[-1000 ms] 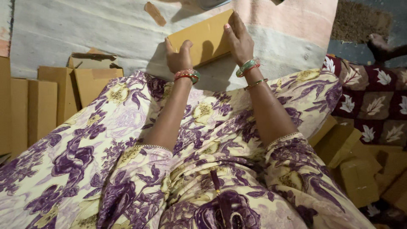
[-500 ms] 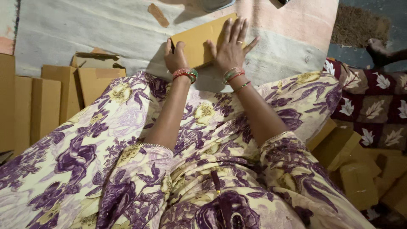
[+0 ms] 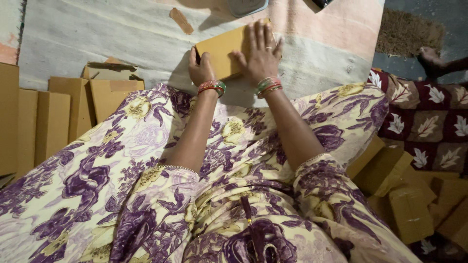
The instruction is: The person places a smartwatch box into a cardboard shipping box, folds the flaps, and seals the box with tape. They repeat this process with additional smartwatch boxes and cardboard boxes.
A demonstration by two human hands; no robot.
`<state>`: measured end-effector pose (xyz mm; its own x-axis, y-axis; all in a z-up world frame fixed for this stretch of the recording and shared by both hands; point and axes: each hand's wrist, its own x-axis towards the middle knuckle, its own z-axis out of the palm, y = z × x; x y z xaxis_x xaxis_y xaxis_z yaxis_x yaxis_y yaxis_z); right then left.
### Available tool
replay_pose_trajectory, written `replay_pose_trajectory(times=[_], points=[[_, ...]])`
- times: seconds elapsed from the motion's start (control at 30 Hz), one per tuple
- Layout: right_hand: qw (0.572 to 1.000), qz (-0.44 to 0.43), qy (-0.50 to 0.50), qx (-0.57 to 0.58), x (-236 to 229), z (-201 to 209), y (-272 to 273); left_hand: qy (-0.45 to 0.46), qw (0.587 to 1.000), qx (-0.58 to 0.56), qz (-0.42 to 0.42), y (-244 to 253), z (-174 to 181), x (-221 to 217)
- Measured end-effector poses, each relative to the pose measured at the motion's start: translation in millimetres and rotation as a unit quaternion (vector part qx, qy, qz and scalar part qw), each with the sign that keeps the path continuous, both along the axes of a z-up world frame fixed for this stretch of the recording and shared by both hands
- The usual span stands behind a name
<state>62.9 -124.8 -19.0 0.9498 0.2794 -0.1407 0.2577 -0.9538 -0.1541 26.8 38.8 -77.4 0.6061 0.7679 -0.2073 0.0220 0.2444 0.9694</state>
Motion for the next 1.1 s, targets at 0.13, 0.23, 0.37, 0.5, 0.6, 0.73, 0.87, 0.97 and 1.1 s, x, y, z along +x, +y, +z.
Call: replay_pose_trajectory(times=[0.13,0.23,0.37,0.5,0.6,0.73,0.87,0.97,1.1], points=[[0.983,-0.128,-0.016,0.134,18.6,-0.9,-21.5,-0.025,1.0,-0.009,0.01,5.2,-4.5,3.4],[0.932,-0.218,0.054,0.285,31.9,9.4,-44.5,0.004,0.999,-0.044,-0.021,21.2,5.6,6.0],[0.835,-0.243,0.207,0.449,24.3,30.0,-69.9,0.044,0.985,-0.165,0.006,33.4,25.1,8.8],[0.723,-0.223,0.226,0.614,11.0,58.0,-64.9,0.037,0.985,-0.163,0.033,28.8,39.3,9.1],[0.735,-0.189,0.186,0.624,4.5,76.5,-73.0,-0.06,0.985,-0.159,-0.033,24.3,50.4,10.7],[0.712,-0.15,0.145,0.671,-3.7,78.1,-86.7,0.07,0.995,-0.045,-0.061,15.2,64.8,12.2],[0.694,-0.156,0.153,0.686,-7.2,67.7,-77.2,0.077,0.994,-0.028,-0.067,29.6,75.6,8.8],[0.67,-0.165,0.159,0.706,-2.0,62.3,-76.7,-0.028,0.985,-0.141,-0.092,35.5,80.3,15.6],[0.635,-0.256,0.136,0.716,5.4,53.6,-98.8,-0.081,0.977,-0.165,-0.103,32.3,89.1,21.9]])
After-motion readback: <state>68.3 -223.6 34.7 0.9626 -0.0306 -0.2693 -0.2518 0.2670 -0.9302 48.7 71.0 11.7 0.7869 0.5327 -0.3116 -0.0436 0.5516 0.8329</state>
